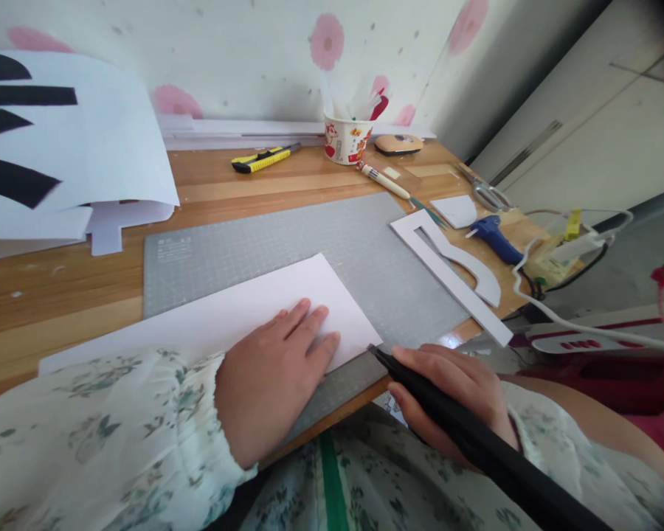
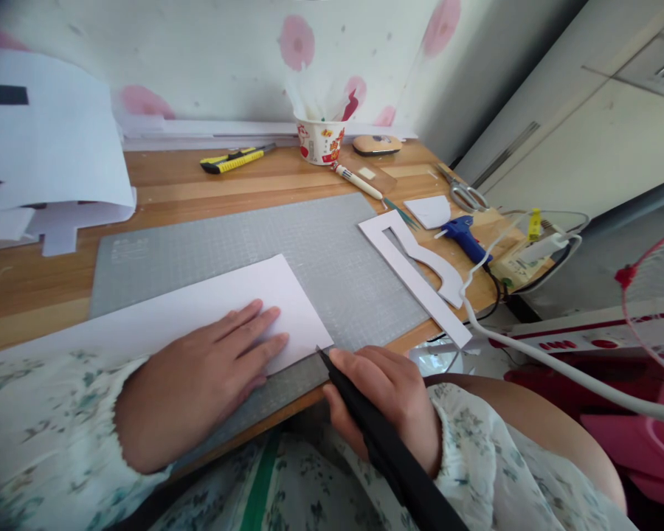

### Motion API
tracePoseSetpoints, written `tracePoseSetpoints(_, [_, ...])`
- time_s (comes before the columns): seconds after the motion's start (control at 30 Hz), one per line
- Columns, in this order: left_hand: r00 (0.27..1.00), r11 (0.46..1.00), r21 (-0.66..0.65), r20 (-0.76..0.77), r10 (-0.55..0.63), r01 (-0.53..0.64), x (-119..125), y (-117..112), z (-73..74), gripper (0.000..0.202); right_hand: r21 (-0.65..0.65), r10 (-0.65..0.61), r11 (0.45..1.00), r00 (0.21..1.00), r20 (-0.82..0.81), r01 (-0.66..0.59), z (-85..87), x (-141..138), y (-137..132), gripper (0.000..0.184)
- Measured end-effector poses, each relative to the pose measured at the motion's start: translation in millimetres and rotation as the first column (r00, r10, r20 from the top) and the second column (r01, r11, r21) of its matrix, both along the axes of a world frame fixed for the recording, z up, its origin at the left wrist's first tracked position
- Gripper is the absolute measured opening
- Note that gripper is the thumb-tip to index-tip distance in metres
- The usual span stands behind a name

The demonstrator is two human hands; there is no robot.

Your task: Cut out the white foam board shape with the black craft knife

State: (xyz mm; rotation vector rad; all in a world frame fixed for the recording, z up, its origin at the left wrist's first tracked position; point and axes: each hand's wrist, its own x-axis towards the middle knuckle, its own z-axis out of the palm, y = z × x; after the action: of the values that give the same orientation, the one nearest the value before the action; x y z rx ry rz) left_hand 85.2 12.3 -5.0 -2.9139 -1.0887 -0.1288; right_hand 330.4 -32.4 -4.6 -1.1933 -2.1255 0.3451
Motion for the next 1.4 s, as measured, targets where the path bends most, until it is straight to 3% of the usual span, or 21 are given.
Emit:
tracePoseSetpoints(0.17, [1.0, 1.0, -0.002, -0.004, 0.015, -0.015, -1.2, -0.8, -3.6, 0.033, 0.015, -0.061, 0.998, 0.997, -0.043, 0.062, 14.5, 1.5, 3.7, 0.026])
tracePoseSetpoints(0.3, [0.999, 0.999, -0.002, -0.004, 0.032, -0.032, 1.8, -0.5, -4.3, 0.035, 0.021, -0.181, 0.982, 0.971, -0.158, 0.186, 25.0, -7.3, 30.0, 0.018])
tracePoseSetpoints(0.47, [0.999, 0.999, 0.002, -0.009, 0.048, -0.048, 6.0, -1.3, -3.2, 0.035, -0.055, -0.192, 0.981, 0.923, -0.333, 0.184, 7.6, -32.0, 73.8, 0.018])
tracePoseSetpoints(0.63, [0.995, 0.997, 0.047, 0.074, 0.064, -0.067, 5.7, -4.5, -9.7, 0.032, -0.162, -0.179, 0.979, 0.897, -0.405, 0.123, -13.6, -45.6, 96.3, 0.017])
tracePoseSetpoints(0.87, [0.969, 0.981, 0.151, 0.234, 0.085, -0.122, 7.4, -7.5, -17.3, 0.035, -0.192, -0.151, 0.978, 0.909, -0.388, 0.08, -21.6, -53.0, 102.9, 0.017])
tracePoseSetpoints(1.4, [0.964, 0.977, 0.169, 0.249, 0.089, -0.133, 10.0, -7.8, -16.2, 0.037, -0.255, -0.199, 0.96, 0.921, -0.335, 0.115, -18.2, -56.3, 98.5, 0.02])
